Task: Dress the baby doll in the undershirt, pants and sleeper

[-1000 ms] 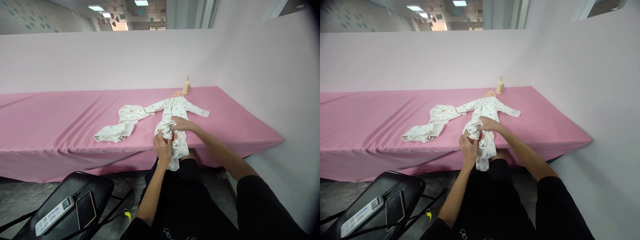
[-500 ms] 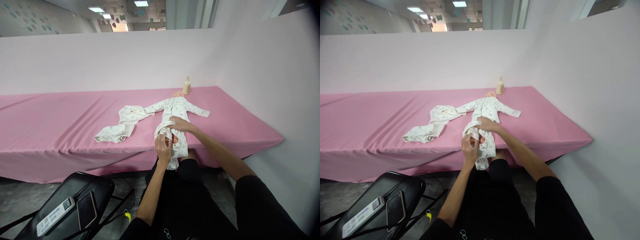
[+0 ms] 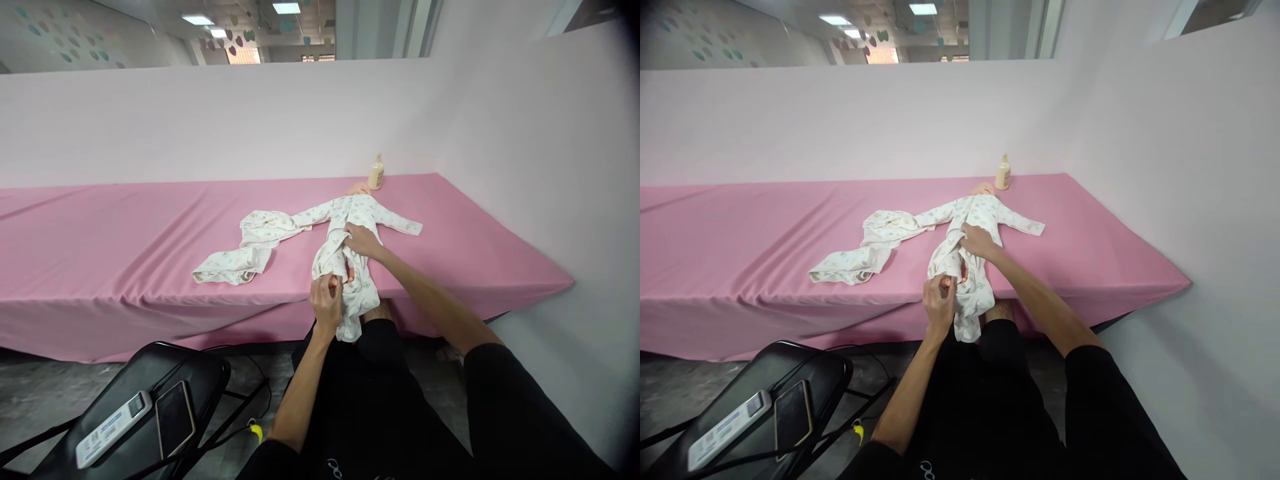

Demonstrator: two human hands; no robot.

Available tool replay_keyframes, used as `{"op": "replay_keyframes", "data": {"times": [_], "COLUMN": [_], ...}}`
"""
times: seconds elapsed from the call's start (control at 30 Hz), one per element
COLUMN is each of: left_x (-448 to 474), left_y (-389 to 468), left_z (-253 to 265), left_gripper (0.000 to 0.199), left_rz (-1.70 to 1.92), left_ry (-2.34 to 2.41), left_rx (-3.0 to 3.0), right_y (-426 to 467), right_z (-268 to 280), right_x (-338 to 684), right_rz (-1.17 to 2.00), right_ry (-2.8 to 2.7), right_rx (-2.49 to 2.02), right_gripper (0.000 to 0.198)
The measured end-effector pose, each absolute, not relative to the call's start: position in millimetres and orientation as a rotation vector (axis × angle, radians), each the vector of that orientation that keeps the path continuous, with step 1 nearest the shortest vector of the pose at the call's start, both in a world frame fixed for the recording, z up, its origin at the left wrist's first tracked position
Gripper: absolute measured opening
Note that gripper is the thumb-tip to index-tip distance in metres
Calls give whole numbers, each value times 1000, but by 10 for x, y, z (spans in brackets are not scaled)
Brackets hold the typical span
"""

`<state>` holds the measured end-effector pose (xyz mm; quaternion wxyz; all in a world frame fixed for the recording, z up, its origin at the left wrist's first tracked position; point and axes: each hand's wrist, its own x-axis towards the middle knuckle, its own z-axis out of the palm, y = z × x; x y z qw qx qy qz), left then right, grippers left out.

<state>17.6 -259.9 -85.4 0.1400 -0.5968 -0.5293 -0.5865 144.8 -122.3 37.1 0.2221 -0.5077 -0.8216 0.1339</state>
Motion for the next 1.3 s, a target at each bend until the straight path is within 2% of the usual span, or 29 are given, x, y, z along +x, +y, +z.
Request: {"op": "replay_keyframes", "data": {"times": [0.33,0.5,0.57,0.67,1.0,1.13,1.3], "left_x": [96,-8,-19,0,-84,-187,-303], "left_y": [-2653,-2744,-2773,-2800,-2810,-2831,-2843], "left_z": [-919,-1004,-1014,-1018,-1076,-959,-738], "left_gripper": [28,38,40,40,39,42,43], "left_rz": [-1652,-1544,-1514,-1463,-1441,-1416,-1416], "left_ry": [-1498,-1600,-1657,-1777,-1755,-1702,-1828], "left_rx": [-1727,-1656,-1630,-1620,-1761,-1962,-2240], "right_y": [-1378,-1871,-2106,-2387,-2472,-2361,-2273], "right_z": [385,392,381,339,170,112,22], "right_x": [1377,1529,1562,1542,1346,1424,1453], "right_rz": [268,-38,-132,-90,-243,-240,-150], "right_ry": [-2285,-2425,-2471,-2496,-2665,-2676,-2631], "right_rx": [-1523,-1337,-1219,-1123,-1059,-1070,-1149], "right_gripper": [26,47,40,24,23,31,26]}}
